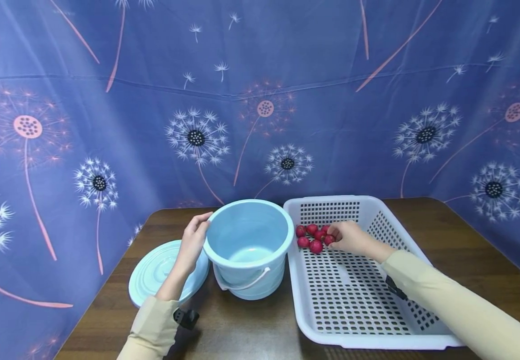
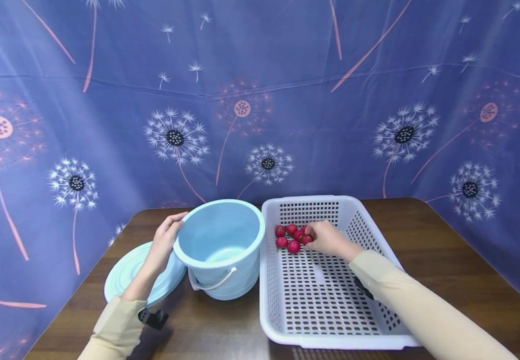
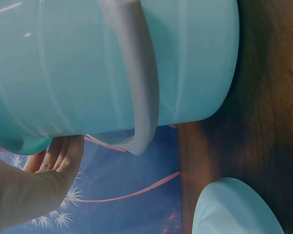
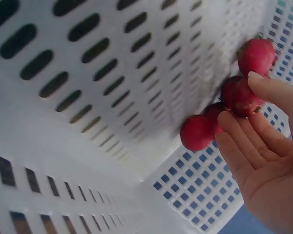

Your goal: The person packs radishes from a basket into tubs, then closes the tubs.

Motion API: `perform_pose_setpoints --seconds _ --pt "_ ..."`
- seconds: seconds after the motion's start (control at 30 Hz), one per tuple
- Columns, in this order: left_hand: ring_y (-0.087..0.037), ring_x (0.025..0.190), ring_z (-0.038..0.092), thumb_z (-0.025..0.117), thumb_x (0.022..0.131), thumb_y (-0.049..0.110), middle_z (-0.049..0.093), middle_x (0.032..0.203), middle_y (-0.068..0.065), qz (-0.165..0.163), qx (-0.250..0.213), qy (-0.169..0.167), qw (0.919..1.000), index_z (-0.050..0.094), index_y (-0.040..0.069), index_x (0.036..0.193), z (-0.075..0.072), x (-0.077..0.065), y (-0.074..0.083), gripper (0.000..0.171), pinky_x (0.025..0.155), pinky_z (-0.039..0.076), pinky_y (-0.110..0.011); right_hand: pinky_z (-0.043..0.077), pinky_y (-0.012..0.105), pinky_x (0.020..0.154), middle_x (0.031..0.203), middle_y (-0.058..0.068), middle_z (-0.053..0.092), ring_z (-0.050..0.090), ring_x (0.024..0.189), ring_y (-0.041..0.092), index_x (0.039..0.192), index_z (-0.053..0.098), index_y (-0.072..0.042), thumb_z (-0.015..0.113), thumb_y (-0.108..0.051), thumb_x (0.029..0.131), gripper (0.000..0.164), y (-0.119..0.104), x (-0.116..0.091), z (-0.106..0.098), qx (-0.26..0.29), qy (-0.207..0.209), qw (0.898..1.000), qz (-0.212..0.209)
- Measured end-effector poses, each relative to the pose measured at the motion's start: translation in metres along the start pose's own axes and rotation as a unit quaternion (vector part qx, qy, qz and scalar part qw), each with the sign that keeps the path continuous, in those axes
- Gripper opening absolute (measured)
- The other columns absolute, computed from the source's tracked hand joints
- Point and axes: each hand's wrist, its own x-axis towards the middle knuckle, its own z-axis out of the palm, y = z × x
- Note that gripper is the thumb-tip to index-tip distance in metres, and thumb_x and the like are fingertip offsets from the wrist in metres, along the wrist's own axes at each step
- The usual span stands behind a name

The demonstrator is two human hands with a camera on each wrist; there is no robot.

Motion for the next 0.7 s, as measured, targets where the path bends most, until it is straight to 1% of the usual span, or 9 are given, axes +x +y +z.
perform_pose_setpoints --seconds 0.2,0.43,0.57,0.7 --pt "-0.029 0.130 0.041 0.041 0.098 0.016 0.047 0.139 -0.014 0.004 -0.012 0.000 0.9999 0.050 0.002 0.129 0.000 0.000 0.000 0.036 0.110 0.028 -0.045 0.053 0.031 0.065 0.081 0.006 0.066 0.062 0.071 0.014 0.097 0.066 0.000 0.076 -0.011 0.074 0.028 -0.003 0.002 -0.012 0.009 0.004 1.000 0.009" --pt "-0.030 0.131 0.040 0.041 0.098 0.017 0.047 0.140 -0.014 0.009 -0.015 -0.002 0.9999 0.049 0.002 0.130 0.003 0.001 -0.001 0.036 0.109 0.028 -0.046 0.053 0.033 0.066 0.083 0.006 0.067 0.063 0.074 0.016 0.098 0.066 0.000 0.074 -0.011 0.076 0.025 -0.004 0.001 -0.022 0.014 0.015 1.000 0.011" --pt "-0.030 0.131 0.040 0.041 0.098 0.017 0.046 0.140 -0.014 0.009 -0.015 -0.001 0.9998 0.049 0.001 0.130 0.003 -0.001 -0.001 0.037 0.110 0.028 -0.046 0.053 0.035 0.069 0.084 0.006 0.067 0.062 0.076 0.017 0.098 0.066 0.000 0.075 -0.014 0.077 0.027 -0.008 0.000 -0.028 0.009 0.024 1.000 -0.001" --pt "-0.029 0.132 0.040 0.040 0.098 0.018 0.046 0.140 -0.014 0.014 -0.019 0.002 0.9997 0.049 0.001 0.130 0.001 0.000 0.000 0.037 0.110 0.027 -0.045 0.052 0.038 0.071 0.084 0.004 0.067 0.062 0.077 0.017 0.099 0.067 -0.002 0.074 -0.017 0.078 0.026 -0.014 -0.002 -0.033 0.000 0.035 0.999 -0.022"
